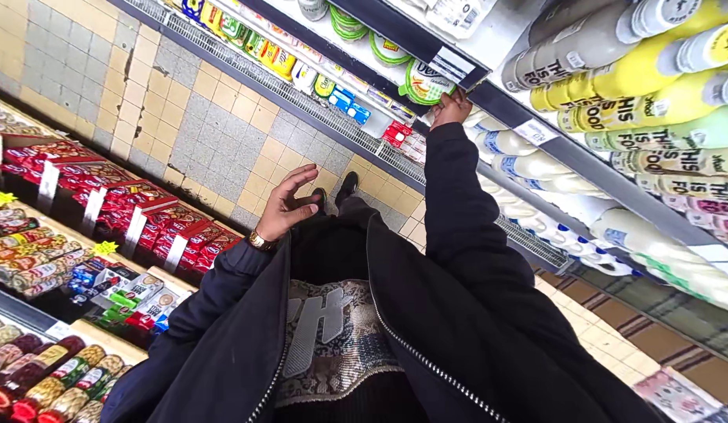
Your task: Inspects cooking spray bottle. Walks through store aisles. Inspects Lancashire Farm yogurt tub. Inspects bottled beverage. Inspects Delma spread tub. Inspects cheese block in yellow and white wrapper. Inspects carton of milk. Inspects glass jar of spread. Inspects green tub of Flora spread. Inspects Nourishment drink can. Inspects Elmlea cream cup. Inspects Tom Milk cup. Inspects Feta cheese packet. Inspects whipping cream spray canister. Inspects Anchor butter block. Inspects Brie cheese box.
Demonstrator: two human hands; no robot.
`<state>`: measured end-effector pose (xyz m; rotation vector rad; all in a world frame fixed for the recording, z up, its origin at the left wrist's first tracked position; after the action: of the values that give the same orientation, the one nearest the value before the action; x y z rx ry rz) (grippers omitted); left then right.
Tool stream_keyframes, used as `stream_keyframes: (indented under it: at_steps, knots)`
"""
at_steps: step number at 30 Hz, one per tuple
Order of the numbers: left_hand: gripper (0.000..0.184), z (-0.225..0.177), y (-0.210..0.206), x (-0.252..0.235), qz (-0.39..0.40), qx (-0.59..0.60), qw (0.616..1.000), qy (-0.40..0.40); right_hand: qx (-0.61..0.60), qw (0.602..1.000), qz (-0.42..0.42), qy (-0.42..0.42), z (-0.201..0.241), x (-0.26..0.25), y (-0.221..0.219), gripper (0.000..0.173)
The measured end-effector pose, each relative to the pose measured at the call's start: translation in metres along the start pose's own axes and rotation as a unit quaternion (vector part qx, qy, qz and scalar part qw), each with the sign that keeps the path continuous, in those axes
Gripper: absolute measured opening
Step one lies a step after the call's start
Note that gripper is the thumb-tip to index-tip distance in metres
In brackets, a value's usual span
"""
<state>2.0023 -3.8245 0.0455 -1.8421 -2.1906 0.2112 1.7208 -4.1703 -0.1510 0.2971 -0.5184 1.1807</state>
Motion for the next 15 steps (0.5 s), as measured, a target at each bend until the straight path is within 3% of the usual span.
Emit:
stream_keyframes:
  at_steps: [6, 11, 15]
  knots:
    - [0.058, -0.008, 0.011, 0.007, 0.024, -0.012, 1.000, -0.010, 0.033, 0.996, 0.058, 0.059, 0.010, 0.050, 0.015, 0.055]
    - [0.048, -0.023, 0.020, 0.016, 0.049, -0.040, 0.998, -0.007, 0.071, 0.981, 0.126, 0.126, 0.025, 0.177, 0.042, 0.038]
    - [0.045, -0.036, 0.026, 0.028, 0.079, -0.032, 0.996, -0.036, 0.042, 0.963, 0.198, 0.176, 0.026, 0.283, 0.067, 0.037]
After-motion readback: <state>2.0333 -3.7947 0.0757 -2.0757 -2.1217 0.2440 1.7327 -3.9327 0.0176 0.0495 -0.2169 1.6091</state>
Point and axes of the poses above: each hand's wrist, its own x-axis away from the middle knuckle, its own y-axis out of the back of the hand, z = x × y, the point moved 5 cm from there along -x, towards the middle knuckle, and after that the axes turned 7 degrees about -y, right-handed, at the moved point
